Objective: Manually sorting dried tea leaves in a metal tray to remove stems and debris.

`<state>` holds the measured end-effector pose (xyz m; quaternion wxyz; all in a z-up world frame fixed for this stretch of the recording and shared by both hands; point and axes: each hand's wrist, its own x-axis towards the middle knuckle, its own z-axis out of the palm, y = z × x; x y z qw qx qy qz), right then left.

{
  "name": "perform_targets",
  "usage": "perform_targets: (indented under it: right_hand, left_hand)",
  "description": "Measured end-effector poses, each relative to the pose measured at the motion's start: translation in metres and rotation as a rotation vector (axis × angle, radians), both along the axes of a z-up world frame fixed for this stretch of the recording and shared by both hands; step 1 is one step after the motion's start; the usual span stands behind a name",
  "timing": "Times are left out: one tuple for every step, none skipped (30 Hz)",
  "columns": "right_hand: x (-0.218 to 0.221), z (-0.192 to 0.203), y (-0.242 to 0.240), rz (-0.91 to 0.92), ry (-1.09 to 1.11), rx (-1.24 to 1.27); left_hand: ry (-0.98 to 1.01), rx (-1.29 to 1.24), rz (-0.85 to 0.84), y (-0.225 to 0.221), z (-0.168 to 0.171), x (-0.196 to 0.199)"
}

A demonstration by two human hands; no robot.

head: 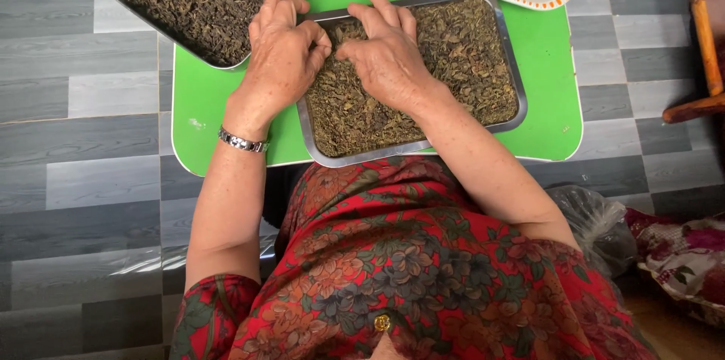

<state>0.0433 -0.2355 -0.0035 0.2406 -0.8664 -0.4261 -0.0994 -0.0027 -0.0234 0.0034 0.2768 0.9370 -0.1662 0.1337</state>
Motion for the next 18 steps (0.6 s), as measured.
perform_targets:
  right_hand:
    - [-0.004, 0.001, 0.000, -0.002, 0.005, 0.003]
    - [-0.005, 0.005, 0.001, -0.050, 0.054, -0.044]
    - [-0.006, 0.009, 0.002, -0.097, 0.103, -0.091]
    - [-0.005, 0.007, 0.002, -0.100, 0.103, -0.090]
    - [-0.004, 0.006, 0.002, -0.116, 0.110, -0.096]
    - [-0.002, 0.005, 0.003, -0.131, 0.117, -0.100]
    - [-0.003, 0.005, 0.002, -0.134, 0.117, -0.097]
    - [-0.003, 0.006, 0.002, -0.102, 0.086, -0.093]
    - [-0.004, 0.007, 0.002, -0.071, 0.055, -0.088]
    - [0.000, 0.000, 0.002, -0.073, 0.059, -0.088]
    - [0.003, -0.006, 0.002, -0.089, 0.043, -0.099]
    - [0.008, -0.012, 0.000, -0.109, 0.023, -0.113]
    - [-0.003, -0.003, 0.003, -0.116, 0.023, -0.116]
    - [-0.007, 0.010, 0.005, -0.109, 0.053, -0.143]
    - [-0.011, 0.023, 0.007, -0.102, 0.084, -0.169]
    - [-0.007, 0.018, 0.006, -0.119, 0.076, -0.173]
    - [-0.003, 0.011, 0.005, -0.097, 0.057, -0.151]
    - [0.001, 0.004, 0.003, -0.072, 0.042, -0.132]
  left_hand:
    - [0.005, 0.003, -0.002, 0.000, -0.004, -0.002]
    - [-0.012, 0.026, 0.005, 0.000, -0.005, -0.001]
    - [-0.029, 0.049, 0.011, 0.001, -0.006, 0.001]
    - [-0.029, 0.050, 0.008, 0.001, -0.007, 0.001]
    - [-0.024, 0.060, 0.014, 0.002, -0.008, 0.002]
    - [-0.019, 0.071, 0.019, 0.002, -0.008, 0.003]
    - [-0.020, 0.073, 0.017, 0.001, -0.009, 0.003]
    - [-0.052, 0.078, 0.000, 0.000, -0.009, 0.003]
    - [-0.084, 0.082, -0.017, 0.000, -0.009, 0.004]
    - [-0.080, 0.082, -0.020, -0.002, -0.011, 0.005]
    - [-0.112, 0.107, -0.029, -0.003, -0.013, 0.007]
    - [-0.149, 0.128, -0.043, -0.007, -0.014, 0.011]
    - [-0.150, 0.125, -0.049, -0.009, -0.013, 0.003]
    - [-0.126, 0.145, -0.028, -0.012, -0.007, 0.003]
    - [-0.103, 0.165, -0.007, -0.015, -0.001, 0.003]
    - [-0.113, 0.160, -0.022, -0.016, -0.003, 0.006]
    - [-0.089, 0.183, 0.002, -0.016, -0.006, 0.008]
    - [-0.061, 0.205, 0.028, -0.016, -0.010, 0.010]
